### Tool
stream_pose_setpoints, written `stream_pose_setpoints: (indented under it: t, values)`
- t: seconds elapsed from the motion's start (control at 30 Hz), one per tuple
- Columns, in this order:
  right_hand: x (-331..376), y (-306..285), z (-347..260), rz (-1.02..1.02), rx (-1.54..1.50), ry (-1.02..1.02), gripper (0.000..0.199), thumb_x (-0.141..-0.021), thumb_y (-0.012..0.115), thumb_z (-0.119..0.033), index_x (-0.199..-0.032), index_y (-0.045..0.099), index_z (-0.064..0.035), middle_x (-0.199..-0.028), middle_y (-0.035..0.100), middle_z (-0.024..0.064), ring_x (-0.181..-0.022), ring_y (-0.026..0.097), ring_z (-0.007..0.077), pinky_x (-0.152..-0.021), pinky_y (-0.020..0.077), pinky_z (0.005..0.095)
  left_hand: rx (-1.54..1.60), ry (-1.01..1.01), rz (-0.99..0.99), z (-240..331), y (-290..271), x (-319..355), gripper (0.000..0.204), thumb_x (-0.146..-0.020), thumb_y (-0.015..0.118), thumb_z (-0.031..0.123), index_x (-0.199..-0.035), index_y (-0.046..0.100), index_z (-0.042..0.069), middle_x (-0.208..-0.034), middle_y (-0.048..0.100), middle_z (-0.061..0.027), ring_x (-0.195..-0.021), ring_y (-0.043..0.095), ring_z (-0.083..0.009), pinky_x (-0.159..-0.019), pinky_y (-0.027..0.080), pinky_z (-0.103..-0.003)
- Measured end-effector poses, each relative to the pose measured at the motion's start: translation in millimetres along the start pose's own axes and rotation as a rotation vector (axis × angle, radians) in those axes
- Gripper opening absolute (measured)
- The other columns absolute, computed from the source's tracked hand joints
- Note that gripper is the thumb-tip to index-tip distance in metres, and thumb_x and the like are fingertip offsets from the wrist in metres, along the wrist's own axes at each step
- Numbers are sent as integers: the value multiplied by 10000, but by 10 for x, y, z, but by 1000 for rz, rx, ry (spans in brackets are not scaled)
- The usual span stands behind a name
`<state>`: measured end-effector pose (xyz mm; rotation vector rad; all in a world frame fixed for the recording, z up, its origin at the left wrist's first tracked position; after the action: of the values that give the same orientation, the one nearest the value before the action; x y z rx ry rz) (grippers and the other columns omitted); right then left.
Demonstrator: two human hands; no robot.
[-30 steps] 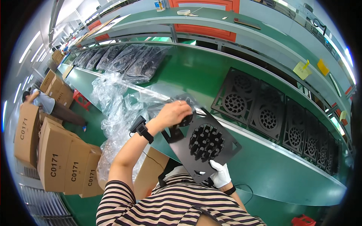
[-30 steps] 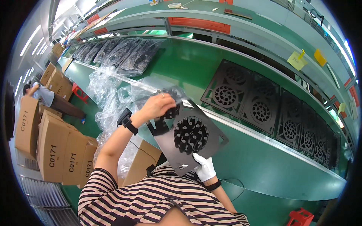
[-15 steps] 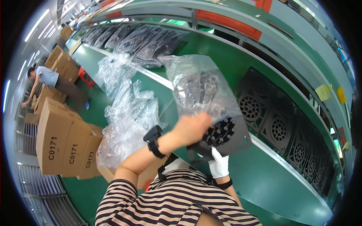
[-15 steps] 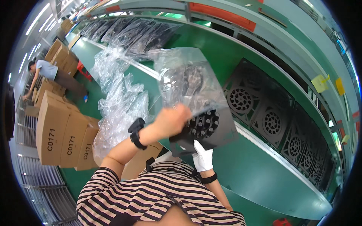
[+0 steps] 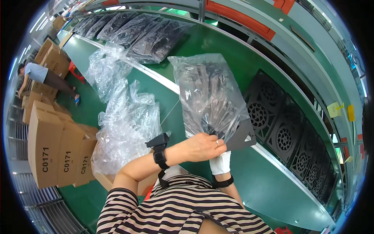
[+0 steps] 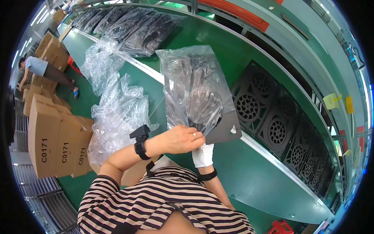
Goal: The recorder is placing industrial components into plastic bags on an assembly line.
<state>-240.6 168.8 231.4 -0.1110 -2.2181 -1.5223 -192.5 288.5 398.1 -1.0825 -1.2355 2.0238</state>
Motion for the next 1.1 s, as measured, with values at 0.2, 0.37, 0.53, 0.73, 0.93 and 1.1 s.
stream_pose_setpoints:
  t: [0.2,0.37,0.53,0.73,0.93,1.1]
  values:
    - [135,897,-106,99,347,-89,366,-832,600,60,-1167,511,-57,-1090,589,80,-952,606,205,-847,519,349,-112,-467,136,-643,-458,386,162,-695,607,125,-857,617,124,-772,611,-41,-679,626,-228,-550,503,-329]
    - [-51,400,77,25,157,-93,255,-845,586,53,-1065,533,-65,-1016,586,65,-938,582,179,-829,500,335,32,73,-3,-191,-200,90,156,-727,585,152,-858,526,92,-749,546,-22,-727,561,-198,-559,510,-319]
    - [104,1032,-159,105,329,-177,360,-852,573,45,-1184,474,-48,-1106,554,93,-976,592,229,-840,525,392,-66,-378,192,-553,-548,431,140,-718,591,118,-856,594,99,-794,597,-44,-722,611,-244,-564,509,-334]
    - [-18,132,5,23,353,-83,355,-861,590,-12,-1203,502,-54,-1112,576,63,-953,572,186,-832,480,313,117,81,93,61,-173,6,57,-770,541,108,-825,542,96,-714,551,-25,-755,594,-194,-563,508,-293]
    - [131,1018,-253,80,224,-159,407,-869,552,39,-1251,470,-75,-1185,549,84,-1037,566,233,-892,479,391,15,-343,218,-287,-511,490,115,-725,587,114,-830,590,68,-742,584,-36,-695,590,-244,-569,511,-321]
    - [-490,648,-440,191,320,-234,298,-848,615,-6,-1143,575,13,-1102,607,100,-916,577,190,-809,483,316,167,-184,173,311,-100,254,127,-749,598,121,-848,531,80,-756,538,-45,-742,577,-240,-575,499,-327]
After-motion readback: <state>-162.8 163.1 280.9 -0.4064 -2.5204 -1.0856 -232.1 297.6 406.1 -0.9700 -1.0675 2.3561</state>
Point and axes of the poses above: each hand's wrist, its own x-axis away from the middle knuckle, its own y-axis out of the palm, z = x × y, the point moved 3 cm from there along -x, towards the middle knuckle
